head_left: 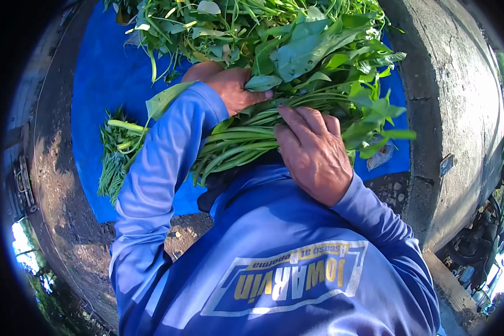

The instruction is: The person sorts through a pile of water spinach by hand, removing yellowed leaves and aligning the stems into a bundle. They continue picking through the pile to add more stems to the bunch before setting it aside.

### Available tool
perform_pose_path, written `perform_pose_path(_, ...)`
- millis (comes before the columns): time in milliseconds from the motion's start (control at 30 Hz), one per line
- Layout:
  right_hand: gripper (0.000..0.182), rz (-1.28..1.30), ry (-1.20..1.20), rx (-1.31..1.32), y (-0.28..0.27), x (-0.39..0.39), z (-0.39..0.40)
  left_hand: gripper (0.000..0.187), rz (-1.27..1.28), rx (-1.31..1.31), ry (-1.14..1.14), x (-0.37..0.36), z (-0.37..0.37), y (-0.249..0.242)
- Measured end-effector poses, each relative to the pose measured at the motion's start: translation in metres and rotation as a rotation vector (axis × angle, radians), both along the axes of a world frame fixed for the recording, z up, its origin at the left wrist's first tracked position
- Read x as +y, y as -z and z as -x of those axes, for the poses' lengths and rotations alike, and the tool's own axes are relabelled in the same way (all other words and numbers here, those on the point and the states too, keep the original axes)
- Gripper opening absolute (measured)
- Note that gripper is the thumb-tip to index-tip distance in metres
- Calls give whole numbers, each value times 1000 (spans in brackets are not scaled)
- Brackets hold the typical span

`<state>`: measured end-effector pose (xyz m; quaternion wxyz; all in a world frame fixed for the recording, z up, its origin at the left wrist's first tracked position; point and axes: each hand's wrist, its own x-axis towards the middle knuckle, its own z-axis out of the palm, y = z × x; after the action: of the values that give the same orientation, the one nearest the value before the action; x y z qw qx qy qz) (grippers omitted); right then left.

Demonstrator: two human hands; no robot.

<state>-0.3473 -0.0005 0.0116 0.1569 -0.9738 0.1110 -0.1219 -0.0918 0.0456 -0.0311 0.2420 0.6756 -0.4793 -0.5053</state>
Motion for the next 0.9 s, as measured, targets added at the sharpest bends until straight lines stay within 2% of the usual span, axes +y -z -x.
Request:
perform_pose_path(33,32,5,1,-26,-1,0,1,48,-7,-38,23,-2,1,1)
perform_pose_path(133,40,-22,66,85,-1,4,-3,45,-30,-150,94,-5,3,1)
perform_pose_path(233,27,16,6,76,0,2,-1,48,265,-9,96,0,10,28)
perform_pose_path(267,26,-34,-38,88,-1,1,1,45,233,-166,99,3,9,35)
perform_pose_path(333,26,-130,-126,118,-6,-3,9,40,173,-473,102,7,26,6)
perform_pose_path(367,46,-248,-194,227,-10,-6,16,54,78,-606,162,11,31,8)
perform_pose_path(433,37,-380,-300,345,-33,-14,24,70,192,-682,159,23,45,0)
perform_pose_path(467,30,-551,-384,172,-51,-29,18,78,252,-722,163,29,52,-5)
perform_pose_path(567,45,-1688,-301,-95,-98,-106,-24,86,281,-820,141,36,63,-4)
perform_pose_path(700,67,-1160,-248,157,-38,-153,-95,88,365,-900,183,38,63,0)
perform_pose_path(767,80,-856,-257,326,-8,-150,-114,85,379,-908,211,40,61,3)
perform_pose_path(833,97,-482,-350,531,13,-133,-111,85,442,-835,101,42,55,10)
perform_pose_path(900,108,-378,-424,434,14,-120,-84,91,413,-701,52,49,51,3)
